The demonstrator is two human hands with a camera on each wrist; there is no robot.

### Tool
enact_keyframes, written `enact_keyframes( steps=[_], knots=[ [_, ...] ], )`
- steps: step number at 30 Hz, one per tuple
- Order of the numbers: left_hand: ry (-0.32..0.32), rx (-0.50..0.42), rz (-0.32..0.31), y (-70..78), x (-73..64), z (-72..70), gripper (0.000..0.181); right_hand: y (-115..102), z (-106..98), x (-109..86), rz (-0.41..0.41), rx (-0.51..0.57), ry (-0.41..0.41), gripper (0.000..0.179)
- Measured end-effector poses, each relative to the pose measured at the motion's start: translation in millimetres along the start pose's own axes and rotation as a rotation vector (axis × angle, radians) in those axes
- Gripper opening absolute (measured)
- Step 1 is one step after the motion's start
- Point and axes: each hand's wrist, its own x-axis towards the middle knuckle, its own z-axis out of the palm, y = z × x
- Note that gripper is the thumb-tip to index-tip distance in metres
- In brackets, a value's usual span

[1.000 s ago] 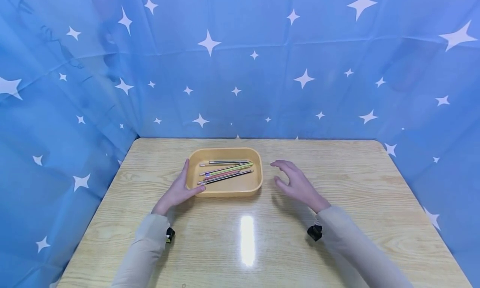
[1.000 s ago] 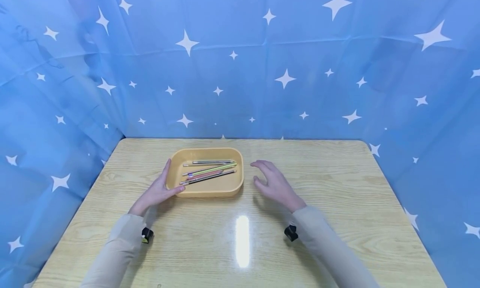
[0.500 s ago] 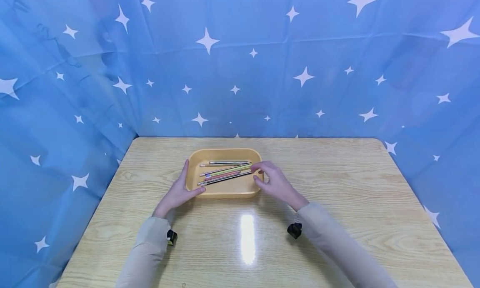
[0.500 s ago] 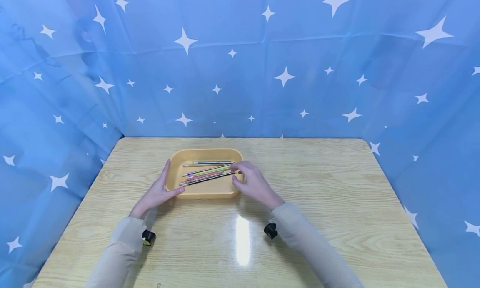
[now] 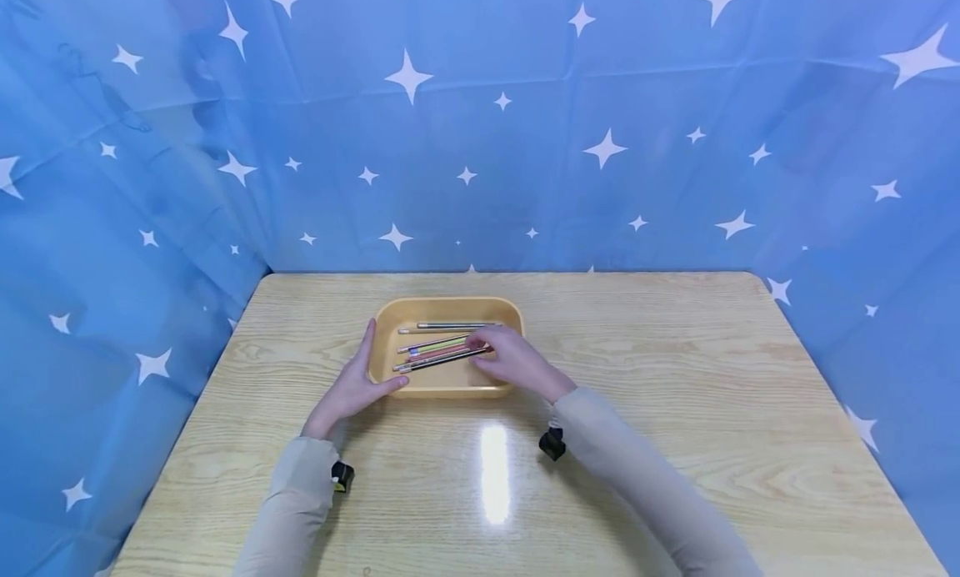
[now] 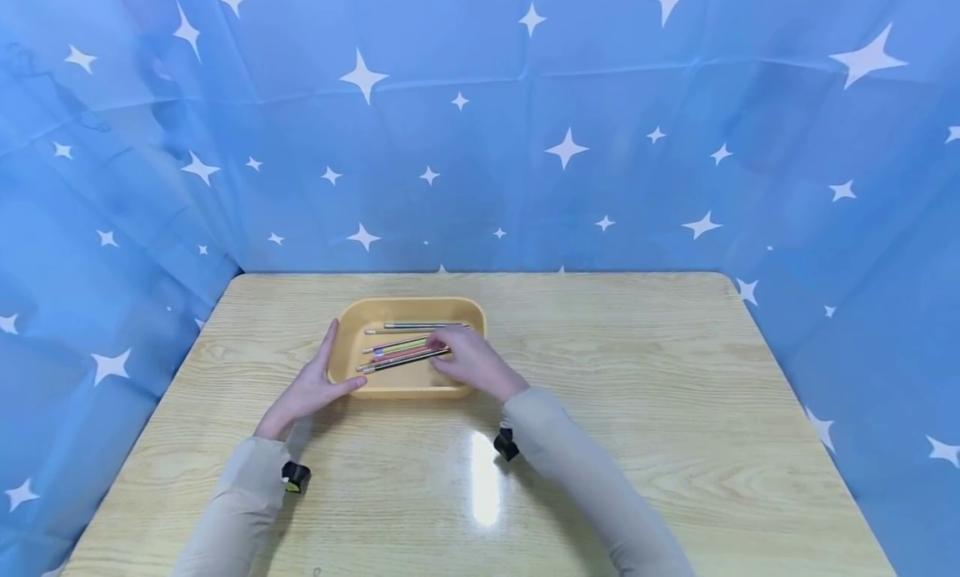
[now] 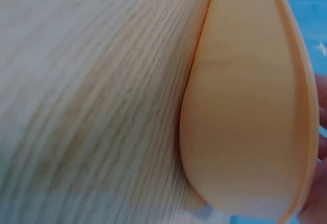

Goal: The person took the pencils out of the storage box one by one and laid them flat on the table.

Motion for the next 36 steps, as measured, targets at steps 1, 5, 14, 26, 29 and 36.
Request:
enact_keyframes(
  steps=[1, 5, 14, 26, 29, 36],
  knots=[
    [0.003, -0.001, 0.003, -0.4, -0.1, -0.5, 0.115, 0, 2, 3.1, -0.008, -0.018, -0.008, 0.02],
    [0.006, -0.005, 0.016, -1.9, 0.0, -0.9, 0.115, -1, 9, 13.4, -0.029, -0.065, -0.034, 0.018],
    [0.02, -0.025, 0.014, -2.6, 2.1, 0.4, 0.116, -3, 22, 29.5, 0.08, -0.079, -0.117, 0.017],
    [0.012, -0.041, 0.01, -3.7, 4.3, 5.1, 0.116, 2, 33, 32.3, 0.105, -0.093, -0.135, 0.014],
    [0.014, -0.046, 0.014, -3.0, 4.3, 3.5, 0.115, 2, 37, 33.1, 0.107, -0.12, -0.132, 0.014],
    [0.013, -0.057, 0.012, -3.3, 2.0, -0.2, 0.115, -2, 39, 36.7, 0.133, -0.144, -0.137, 0.015]
  ],
)
